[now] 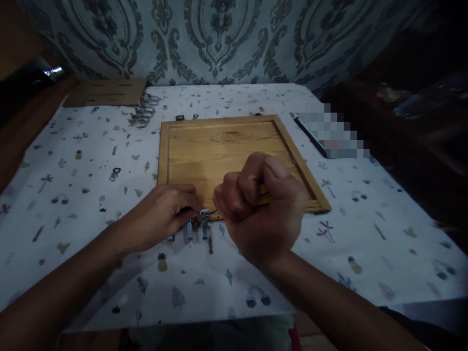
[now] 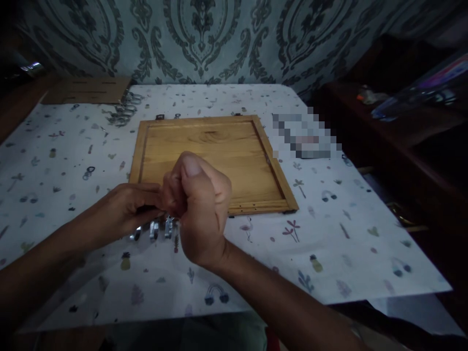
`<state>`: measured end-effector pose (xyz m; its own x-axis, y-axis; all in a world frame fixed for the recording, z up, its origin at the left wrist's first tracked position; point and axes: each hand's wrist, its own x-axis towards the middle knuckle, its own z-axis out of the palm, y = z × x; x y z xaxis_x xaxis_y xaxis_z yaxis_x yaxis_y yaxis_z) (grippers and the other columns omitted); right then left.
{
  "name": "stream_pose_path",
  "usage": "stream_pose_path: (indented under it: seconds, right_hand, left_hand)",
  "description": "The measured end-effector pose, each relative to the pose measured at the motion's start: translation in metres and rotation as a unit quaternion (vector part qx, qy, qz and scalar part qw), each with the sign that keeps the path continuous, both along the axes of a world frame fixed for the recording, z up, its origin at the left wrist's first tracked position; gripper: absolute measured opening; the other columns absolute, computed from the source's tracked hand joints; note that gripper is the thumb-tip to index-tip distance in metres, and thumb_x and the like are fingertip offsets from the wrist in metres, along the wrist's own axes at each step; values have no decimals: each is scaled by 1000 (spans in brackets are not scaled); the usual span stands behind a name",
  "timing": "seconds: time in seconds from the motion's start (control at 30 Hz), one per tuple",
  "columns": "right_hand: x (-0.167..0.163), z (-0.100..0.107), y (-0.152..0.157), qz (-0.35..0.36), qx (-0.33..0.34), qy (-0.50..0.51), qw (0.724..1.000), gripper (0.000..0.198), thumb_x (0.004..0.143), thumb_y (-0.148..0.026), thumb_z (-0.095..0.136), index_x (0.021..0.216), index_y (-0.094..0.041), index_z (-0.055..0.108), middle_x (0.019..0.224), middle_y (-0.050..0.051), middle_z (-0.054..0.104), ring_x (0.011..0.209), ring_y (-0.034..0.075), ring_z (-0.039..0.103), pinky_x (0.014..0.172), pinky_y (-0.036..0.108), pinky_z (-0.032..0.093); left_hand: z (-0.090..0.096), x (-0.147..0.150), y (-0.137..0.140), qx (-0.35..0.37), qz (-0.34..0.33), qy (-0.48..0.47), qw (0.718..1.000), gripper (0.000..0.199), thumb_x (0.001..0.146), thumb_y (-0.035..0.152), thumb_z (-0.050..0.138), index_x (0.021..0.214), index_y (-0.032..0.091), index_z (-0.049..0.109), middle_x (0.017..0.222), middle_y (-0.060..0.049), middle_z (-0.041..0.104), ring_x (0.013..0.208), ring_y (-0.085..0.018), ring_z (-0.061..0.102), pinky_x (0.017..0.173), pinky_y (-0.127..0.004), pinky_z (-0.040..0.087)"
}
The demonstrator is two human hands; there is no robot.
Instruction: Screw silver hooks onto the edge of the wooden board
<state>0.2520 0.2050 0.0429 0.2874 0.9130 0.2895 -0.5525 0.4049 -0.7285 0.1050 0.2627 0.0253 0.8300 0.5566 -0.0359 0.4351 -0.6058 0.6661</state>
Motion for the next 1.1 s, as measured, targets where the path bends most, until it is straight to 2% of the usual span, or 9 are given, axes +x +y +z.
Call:
stream_pose_path:
  seconds: [0.1,0.2,0.4,0.53,0.63,0.7,0.8,0.97,1.1]
  right_hand:
    - [0,0,-1,7,-6,-6,1000,42,85,-23,56,50,-20,33,45,-7,19,38,6,24,37,19,23]
    - [0,-1,0,-2,-8,-20,1000,41,87,-23,53,50,-20,37,47,-6,23,40,6,25,37,19,24]
    - [1,-3,4,18,14,16,1000,41,86,-25,52,52,-20,32,48,-7,18,37,5,19,34,17,20]
    - [3,-3,4,19,3,14,1000,43,85,-27,56,52,-19,30,48,-8,16,37,4,18,34,15,20]
    - [5,-2,4,7,-20,-1,1000,45,84,-30,58,52,-19,28,47,-9,16,37,4,18,35,15,21]
    - [5,-1,4,2,-29,-11,1000,47,84,-32,59,51,-20,27,47,-9,15,37,4,17,34,15,21]
    - [4,-1,3,6,-18,-3,1000,47,83,-31,60,51,-20,28,48,-9,13,37,4,16,34,15,21]
    - [4,-1,4,20,0,8,1000,44,82,-28,59,49,-20,32,46,-9,14,36,4,18,33,15,20]
    - [4,-2,4,23,4,10,1000,42,82,-27,58,49,-20,33,46,-9,15,36,4,18,33,15,21]
  left_hand:
    - [-1,0,0,0,1,1,1000,23,93,16,56,77,18,71,81,-2,66,82,-18,67,78,-28,52]
    - [-2,0,0,3,2,-4,1000,23,94,18,57,76,18,71,81,-2,66,81,-17,67,78,-27,52]
    - [-4,-1,0,-8,6,-4,1000,20,93,19,58,79,19,72,85,-2,67,83,-17,67,80,-28,53]
    - [3,-5,4,-33,3,10,999,18,94,20,56,90,19,73,90,-3,70,81,-16,67,76,-26,53]
    - [6,-10,8,-59,36,3,998,21,96,19,52,98,19,73,90,-3,71,75,-14,66,68,-24,52]
    - [7,-12,11,-65,48,-6,997,22,95,18,51,96,19,73,92,-3,71,79,-14,66,70,-24,52]
    - [6,-14,12,-57,28,-4,998,25,95,15,49,94,20,74,96,-2,71,86,-14,67,77,-24,52]
    - [5,-13,10,-73,4,14,997,29,94,13,48,97,21,75,98,-3,70,84,-14,66,75,-25,52]
    - [5,-13,9,-86,3,14,996,30,94,11,48,90,20,76,98,-3,71,84,-13,67,78,-24,54]
